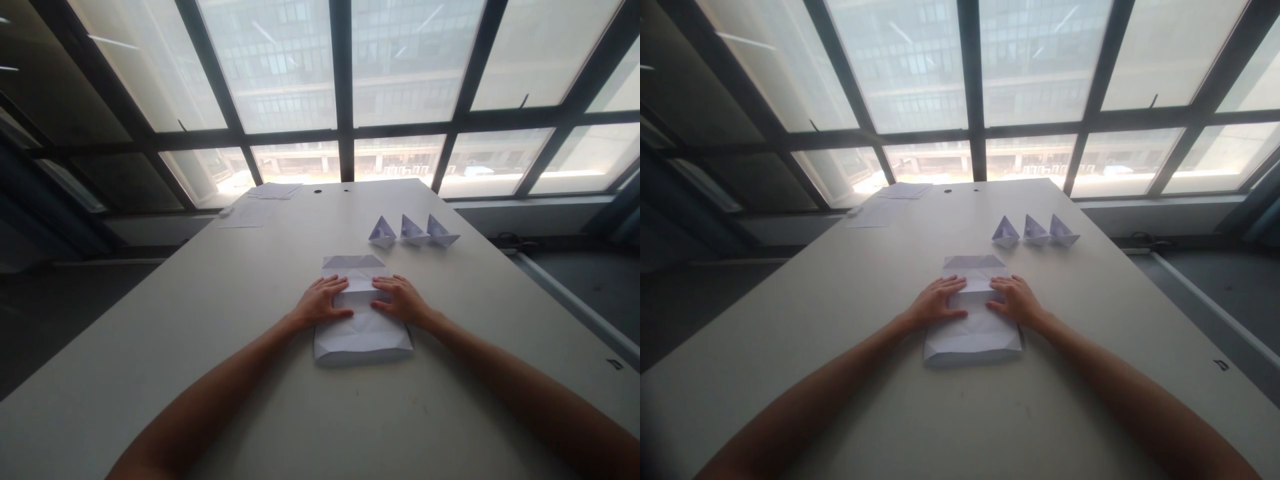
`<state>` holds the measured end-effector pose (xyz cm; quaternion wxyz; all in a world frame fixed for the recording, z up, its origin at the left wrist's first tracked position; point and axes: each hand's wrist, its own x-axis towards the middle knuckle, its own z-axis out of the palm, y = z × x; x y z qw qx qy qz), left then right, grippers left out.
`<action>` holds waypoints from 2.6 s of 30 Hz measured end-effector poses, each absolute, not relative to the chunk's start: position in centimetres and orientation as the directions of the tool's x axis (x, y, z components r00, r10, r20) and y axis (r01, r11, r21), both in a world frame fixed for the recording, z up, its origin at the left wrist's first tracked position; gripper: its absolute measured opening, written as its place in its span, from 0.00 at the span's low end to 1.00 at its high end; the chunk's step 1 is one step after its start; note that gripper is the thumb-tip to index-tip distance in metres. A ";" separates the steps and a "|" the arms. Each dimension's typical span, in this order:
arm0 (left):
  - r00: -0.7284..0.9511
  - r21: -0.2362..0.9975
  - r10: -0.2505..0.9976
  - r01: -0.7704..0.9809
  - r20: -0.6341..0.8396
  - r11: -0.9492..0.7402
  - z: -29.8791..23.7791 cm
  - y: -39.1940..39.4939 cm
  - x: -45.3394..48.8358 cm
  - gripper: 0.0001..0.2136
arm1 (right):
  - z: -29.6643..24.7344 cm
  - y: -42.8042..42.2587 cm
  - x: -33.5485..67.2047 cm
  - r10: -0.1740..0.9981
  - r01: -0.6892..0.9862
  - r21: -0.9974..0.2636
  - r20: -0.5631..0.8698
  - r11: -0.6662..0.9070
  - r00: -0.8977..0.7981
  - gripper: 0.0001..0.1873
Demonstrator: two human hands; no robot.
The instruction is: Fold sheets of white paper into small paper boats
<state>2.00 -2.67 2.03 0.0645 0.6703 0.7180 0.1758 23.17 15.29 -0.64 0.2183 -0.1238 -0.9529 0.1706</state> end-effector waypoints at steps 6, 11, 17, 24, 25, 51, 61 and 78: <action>-0.127 0.395 0.966 0.918 0.224 0.029 1.5 -2.4 1.9 0.26 | -1.2 15.8 23.0 0.327 0.141 -0.408 0.432 0.902 -0.841 0.13; -0.178 0.470 0.953 0.882 0.246 0.044 1.0 -2.1 1.6 0.13 | -1.2 15.9 23.0 0.312 0.113 -0.410 0.459 0.905 -0.832 0.08; -0.191 0.501 0.942 0.865 0.276 0.029 0.9 -2.0 1.5 0.10 | -1.0 15.7 23.1 0.323 0.105 -0.425 0.481 0.899 -0.815 0.07; -0.238 0.605 0.916 0.796 0.323 -0.007 0.9 -2.0 1.3 0.08 | -0.6 15.5 23.2 0.369 0.126 -0.458 0.493 0.880 -0.788 0.08; -0.251 0.621 0.907 0.784 0.338 -0.014 1.0 -2.0 1.3 0.09 | -0.6 15.5 23.2 0.382 0.136 -0.464 0.492 0.875 -0.782 0.09; -0.520 0.958 0.820 0.264 0.241 -0.114 1.6 -1.6 1.2 0.44 | -1.2 16.7 22.6 0.691 0.013 -0.909 0.308 0.417 -0.654 0.20; -0.393 0.949 0.877 0.257 0.277 -0.185 0.7 -1.8 2.2 0.48 | -1.0 16.5 22.6 0.801 -0.019 -0.910 0.374 0.414 -0.467 0.20; -0.372 0.333 0.835 0.911 0.404 0.244 -0.2 -1.8 2.5 0.13 | -1.2 15.5 22.5 0.746 0.357 -0.701 0.374 0.617 -0.551 0.42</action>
